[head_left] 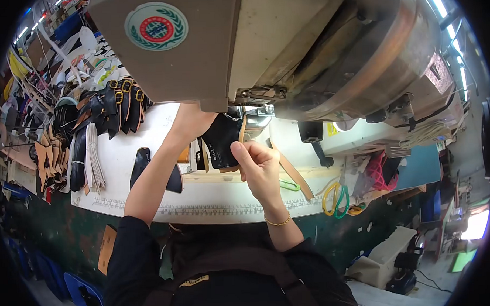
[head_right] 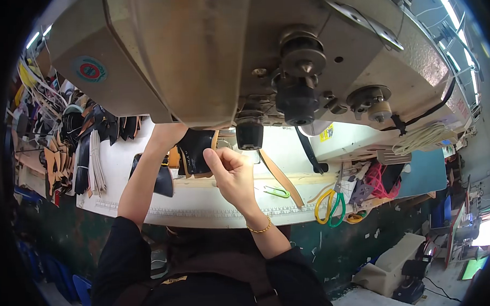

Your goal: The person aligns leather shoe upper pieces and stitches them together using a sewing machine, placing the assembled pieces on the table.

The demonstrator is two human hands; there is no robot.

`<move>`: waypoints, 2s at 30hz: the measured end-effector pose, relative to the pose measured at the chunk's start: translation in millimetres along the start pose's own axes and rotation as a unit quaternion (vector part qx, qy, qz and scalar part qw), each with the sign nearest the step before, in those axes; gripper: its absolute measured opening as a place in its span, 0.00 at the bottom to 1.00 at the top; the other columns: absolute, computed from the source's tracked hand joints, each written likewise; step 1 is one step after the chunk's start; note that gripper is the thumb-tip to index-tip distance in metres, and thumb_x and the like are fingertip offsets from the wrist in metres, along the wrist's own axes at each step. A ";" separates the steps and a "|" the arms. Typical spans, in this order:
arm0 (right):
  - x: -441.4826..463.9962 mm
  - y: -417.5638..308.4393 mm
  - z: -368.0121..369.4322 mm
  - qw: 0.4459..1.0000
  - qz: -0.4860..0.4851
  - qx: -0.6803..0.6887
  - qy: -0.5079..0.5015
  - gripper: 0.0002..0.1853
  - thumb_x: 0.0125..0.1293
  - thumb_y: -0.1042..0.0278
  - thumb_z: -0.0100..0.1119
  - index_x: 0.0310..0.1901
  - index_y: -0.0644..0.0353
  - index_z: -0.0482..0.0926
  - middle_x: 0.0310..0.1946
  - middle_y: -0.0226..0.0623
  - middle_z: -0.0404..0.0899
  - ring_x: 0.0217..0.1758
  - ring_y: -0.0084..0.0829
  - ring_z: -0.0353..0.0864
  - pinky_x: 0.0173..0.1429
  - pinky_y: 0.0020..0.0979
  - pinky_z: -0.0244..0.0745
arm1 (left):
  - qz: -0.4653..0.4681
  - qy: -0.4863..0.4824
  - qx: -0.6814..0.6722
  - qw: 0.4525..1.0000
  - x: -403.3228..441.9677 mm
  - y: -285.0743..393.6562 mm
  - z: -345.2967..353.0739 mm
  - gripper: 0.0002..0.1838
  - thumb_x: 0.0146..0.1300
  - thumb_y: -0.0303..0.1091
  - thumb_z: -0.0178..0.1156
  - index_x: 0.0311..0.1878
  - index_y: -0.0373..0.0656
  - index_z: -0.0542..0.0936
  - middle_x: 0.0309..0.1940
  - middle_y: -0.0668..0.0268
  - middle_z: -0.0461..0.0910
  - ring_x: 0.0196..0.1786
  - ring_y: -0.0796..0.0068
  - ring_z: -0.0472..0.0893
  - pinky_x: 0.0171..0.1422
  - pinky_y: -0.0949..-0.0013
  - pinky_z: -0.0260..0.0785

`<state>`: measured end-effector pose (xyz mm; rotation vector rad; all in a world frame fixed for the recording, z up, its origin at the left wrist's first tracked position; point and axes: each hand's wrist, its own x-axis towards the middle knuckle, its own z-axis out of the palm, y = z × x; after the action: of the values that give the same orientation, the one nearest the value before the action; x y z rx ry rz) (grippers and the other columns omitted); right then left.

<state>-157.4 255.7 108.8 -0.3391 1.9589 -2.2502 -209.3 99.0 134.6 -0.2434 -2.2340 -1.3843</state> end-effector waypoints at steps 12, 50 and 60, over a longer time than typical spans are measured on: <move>-1.4 -6.3 -3.3 1.000 0.005 0.018 0.022 0.12 0.64 0.65 0.57 0.28 0.66 0.78 0.18 0.27 0.72 0.20 0.15 0.67 0.24 0.13 0.61 | -0.062 0.051 -0.086 0.993 -3.9 -1.8 7.7 0.09 0.55 0.23 0.52 0.40 0.35 0.76 0.35 0.62 0.78 0.35 0.71 0.73 0.41 0.69 0.66; 13.5 19.0 4.5 0.991 -0.050 0.077 0.096 0.05 0.61 0.73 0.56 0.30 0.65 0.77 0.19 0.30 0.76 0.18 0.14 0.67 0.21 0.12 0.58 | -0.191 -0.046 0.080 0.977 -35.7 43.3 8.8 0.10 0.48 0.30 0.62 0.19 0.37 0.72 0.12 0.71 0.67 0.21 0.81 0.66 0.26 0.79 0.59; 19.3 78.7 -109.0 0.826 -0.167 -0.524 0.119 0.08 0.53 0.72 0.61 0.33 0.66 0.76 0.26 0.38 0.76 0.28 0.32 0.73 0.36 0.27 0.69 | -0.132 0.001 -0.085 0.988 -66.9 32.9 2.7 0.14 0.53 0.31 0.61 0.40 0.35 0.71 0.31 0.60 0.74 0.27 0.77 0.70 0.30 0.78 0.64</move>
<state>-207.6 344.0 18.6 -0.5405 3.3365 -1.0955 -139.4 123.8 126.2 -0.0015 -2.2083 -1.7168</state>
